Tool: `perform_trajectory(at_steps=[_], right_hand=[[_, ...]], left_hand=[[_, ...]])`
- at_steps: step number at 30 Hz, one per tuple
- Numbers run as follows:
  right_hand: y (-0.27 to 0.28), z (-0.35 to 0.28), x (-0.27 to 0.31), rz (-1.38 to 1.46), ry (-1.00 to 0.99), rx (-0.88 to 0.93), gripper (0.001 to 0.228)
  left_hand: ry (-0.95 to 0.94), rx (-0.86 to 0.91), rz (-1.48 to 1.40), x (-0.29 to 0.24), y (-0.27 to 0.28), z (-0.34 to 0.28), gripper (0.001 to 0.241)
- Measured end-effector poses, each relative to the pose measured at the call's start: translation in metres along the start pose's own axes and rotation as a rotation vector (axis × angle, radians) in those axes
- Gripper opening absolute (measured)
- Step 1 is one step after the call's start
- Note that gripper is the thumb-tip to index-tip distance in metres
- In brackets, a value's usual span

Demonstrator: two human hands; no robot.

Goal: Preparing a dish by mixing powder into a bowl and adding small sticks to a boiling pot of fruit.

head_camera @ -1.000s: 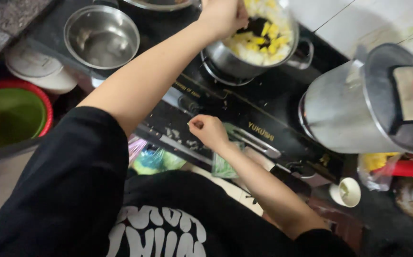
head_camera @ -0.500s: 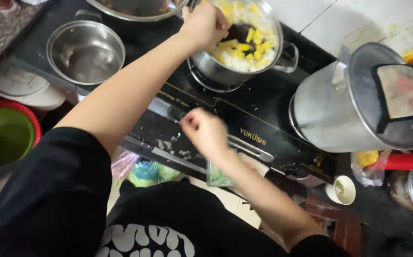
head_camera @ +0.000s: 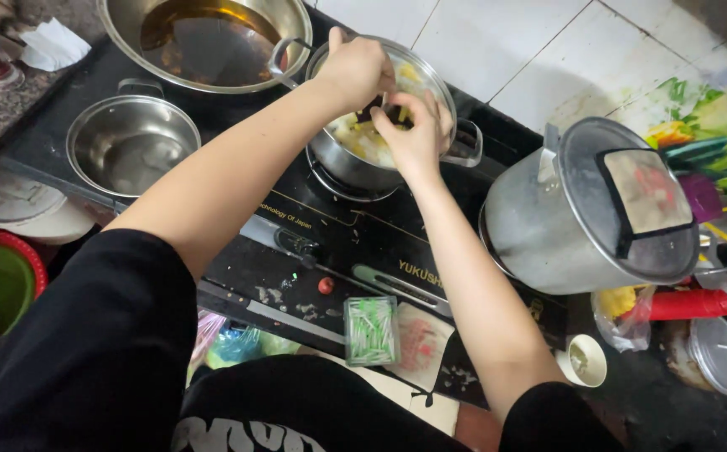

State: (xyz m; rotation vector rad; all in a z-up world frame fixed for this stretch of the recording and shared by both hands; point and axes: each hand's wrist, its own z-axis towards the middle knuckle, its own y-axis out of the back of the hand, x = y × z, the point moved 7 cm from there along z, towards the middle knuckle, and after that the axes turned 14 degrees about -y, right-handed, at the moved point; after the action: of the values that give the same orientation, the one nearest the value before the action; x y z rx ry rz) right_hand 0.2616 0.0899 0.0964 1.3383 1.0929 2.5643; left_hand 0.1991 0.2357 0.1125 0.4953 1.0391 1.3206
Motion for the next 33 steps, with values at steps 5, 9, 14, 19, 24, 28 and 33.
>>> perform_trajectory(at_steps=[5, 9, 14, 19, 24, 28, 33], right_hand=[[-0.012, 0.007, -0.020, -0.065, -0.001, -0.014, 0.029], [-0.010, 0.006, -0.017, -0.076, 0.007, 0.009, 0.029], [-0.007, 0.006, -0.008, -0.088, 0.007, 0.008, 0.027], [-0.014, 0.013, -0.019, -0.112, 0.038, -0.001, 0.033], [0.009, -0.003, -0.005, -0.069, -0.014, -0.068, 0.021], [0.026, -0.033, 0.000, -0.063, 0.081, -0.124, 0.015], [0.044, -0.091, 0.031, -0.022, 0.218, -0.118, 0.015]], left_hand=[[-0.042, -0.022, 0.013, 0.002, 0.002, 0.007, 0.003], [-0.077, -0.016, 0.056, -0.002, 0.001, 0.010, 0.006], [-0.066, 0.041, 0.101, -0.009, 0.006, 0.013, 0.006], [-0.084, 0.040, 0.099, -0.009, 0.003, 0.012, 0.011], [-0.047, 0.113, 0.108, -0.008, 0.002, 0.004, 0.016], [-0.058, -0.085, -0.014, -0.001, 0.006, -0.015, 0.013], [0.275, -0.379, -0.626, 0.007, 0.006, -0.096, 0.018]])
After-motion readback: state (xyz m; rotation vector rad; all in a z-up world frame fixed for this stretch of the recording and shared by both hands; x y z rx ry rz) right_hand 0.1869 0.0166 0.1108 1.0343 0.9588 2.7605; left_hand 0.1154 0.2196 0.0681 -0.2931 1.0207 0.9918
